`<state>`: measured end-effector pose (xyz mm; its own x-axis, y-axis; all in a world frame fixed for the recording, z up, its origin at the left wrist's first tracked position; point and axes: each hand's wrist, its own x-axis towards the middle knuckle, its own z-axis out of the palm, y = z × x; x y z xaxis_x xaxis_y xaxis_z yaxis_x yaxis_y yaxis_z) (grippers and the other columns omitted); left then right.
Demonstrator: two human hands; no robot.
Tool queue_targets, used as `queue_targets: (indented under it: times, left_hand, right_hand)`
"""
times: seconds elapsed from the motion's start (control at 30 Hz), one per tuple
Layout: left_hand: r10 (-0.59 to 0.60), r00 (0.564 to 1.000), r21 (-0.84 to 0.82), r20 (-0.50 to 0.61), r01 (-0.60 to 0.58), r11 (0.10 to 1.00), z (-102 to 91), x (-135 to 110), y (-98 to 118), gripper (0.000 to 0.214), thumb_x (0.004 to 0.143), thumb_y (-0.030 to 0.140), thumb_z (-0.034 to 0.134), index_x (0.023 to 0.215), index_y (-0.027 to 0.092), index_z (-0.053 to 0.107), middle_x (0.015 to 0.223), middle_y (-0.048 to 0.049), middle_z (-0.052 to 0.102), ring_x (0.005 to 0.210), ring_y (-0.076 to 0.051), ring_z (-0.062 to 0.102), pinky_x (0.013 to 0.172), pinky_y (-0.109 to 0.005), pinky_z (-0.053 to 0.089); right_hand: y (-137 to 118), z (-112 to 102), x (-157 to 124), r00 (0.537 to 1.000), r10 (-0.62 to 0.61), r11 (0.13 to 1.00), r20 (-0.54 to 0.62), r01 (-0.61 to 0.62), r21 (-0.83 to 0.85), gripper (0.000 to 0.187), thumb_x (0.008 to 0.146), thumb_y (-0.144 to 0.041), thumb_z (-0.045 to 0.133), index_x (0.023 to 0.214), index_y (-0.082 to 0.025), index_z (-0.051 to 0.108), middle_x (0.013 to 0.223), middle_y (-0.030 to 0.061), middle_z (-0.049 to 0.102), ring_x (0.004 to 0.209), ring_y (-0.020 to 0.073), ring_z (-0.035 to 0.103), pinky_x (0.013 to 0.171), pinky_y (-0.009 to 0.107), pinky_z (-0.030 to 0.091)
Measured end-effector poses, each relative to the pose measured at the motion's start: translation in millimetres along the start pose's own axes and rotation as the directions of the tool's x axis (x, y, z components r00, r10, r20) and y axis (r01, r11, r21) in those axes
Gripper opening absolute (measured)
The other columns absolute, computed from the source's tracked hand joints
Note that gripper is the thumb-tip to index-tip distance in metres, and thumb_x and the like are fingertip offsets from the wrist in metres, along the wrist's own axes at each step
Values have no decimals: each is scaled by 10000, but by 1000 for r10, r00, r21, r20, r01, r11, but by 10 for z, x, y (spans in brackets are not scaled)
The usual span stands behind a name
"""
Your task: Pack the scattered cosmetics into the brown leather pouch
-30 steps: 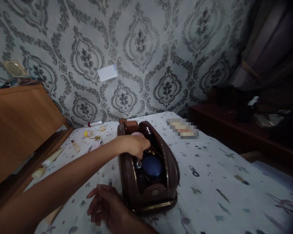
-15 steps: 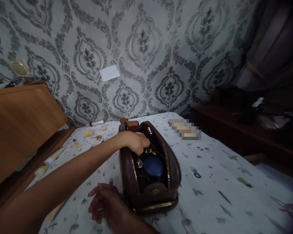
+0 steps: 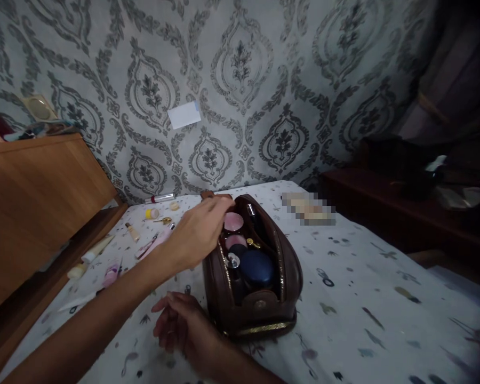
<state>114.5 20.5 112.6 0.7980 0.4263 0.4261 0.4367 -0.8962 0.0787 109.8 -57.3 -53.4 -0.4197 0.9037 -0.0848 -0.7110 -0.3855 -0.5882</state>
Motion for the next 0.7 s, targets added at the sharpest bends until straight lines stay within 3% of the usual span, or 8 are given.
queue_targets:
  times: [0.17,0.23,0.3,0.4,0.47,0.53,0.63,0.7]
  left_hand:
    - [-130,959,54,-250,148,987,201,-775,-310,271,943,125,343,1140,172,522,1017,-77,613,979,-201,576,857,-327,464]
    - [-210,949,59,-237,230,972,352,-1144,-449,286,927,97,342,1131,167,529,1021,-84,613,966,-201,583,832,-329,477]
    - [-303,940,76,-156,317,945,508,-1495,-543,336,889,55,355,1147,174,533,1025,-81,615,955,-200,589,809,-327,490]
    - [-378,921,149,-98,389,909,701,-1883,-572,296,828,66,462,1088,159,568,949,-79,634,909,-228,598,787,-364,507]
    - [-334,938,201,-90,346,917,791,-2017,-544,254,828,92,505,1063,146,586,993,-99,646,938,-238,599,836,-395,505]
    - [-260,962,251,-87,274,929,855,-2069,-514,284,851,114,504,1123,137,583,1121,-128,640,1054,-249,579,913,-417,484]
    - [-174,979,339,-102,199,920,927,-2092,-499,355,895,131,436,1228,118,557,1280,-153,590,1213,-255,512,979,-427,450]
    - [-152,978,399,-140,196,896,971,-2121,-512,379,913,136,388,1250,113,560,1338,-157,558,1264,-261,481,998,-439,431]
  right_hand:
    - [-17,10,38,1000,17,999,-1,-17,-30,551,646,-652,679,827,-135,612,574,7,631,414,87,513,407,198,297]
    - [-21,17,44,1000,-2,999,-22,1,-34,540,638,-652,693,810,-150,591,596,3,626,430,86,512,397,194,295]
    - [-17,18,30,997,-52,997,-62,48,-65,547,643,-647,705,875,-167,582,673,0,628,498,98,548,410,191,316]
    - [8,-2,-16,969,-204,944,-143,156,-290,577,710,-626,673,1093,-209,559,901,39,633,759,170,634,523,233,440]
    - [34,-23,-43,932,-337,801,-136,208,-562,524,797,-566,612,1190,-230,528,1078,81,611,961,222,619,693,316,513]
    - [64,-38,-49,881,-472,561,-38,267,-783,431,876,-456,539,1247,-239,498,1202,100,572,1108,239,563,893,393,485]
    - [113,-27,-7,790,-600,236,122,321,-917,364,915,-301,462,1270,-222,476,1260,113,537,1201,234,503,1041,437,393]
    - [138,12,43,762,-628,104,161,287,-952,319,906,-238,459,1219,-203,509,1211,119,554,1168,236,521,1019,433,417]
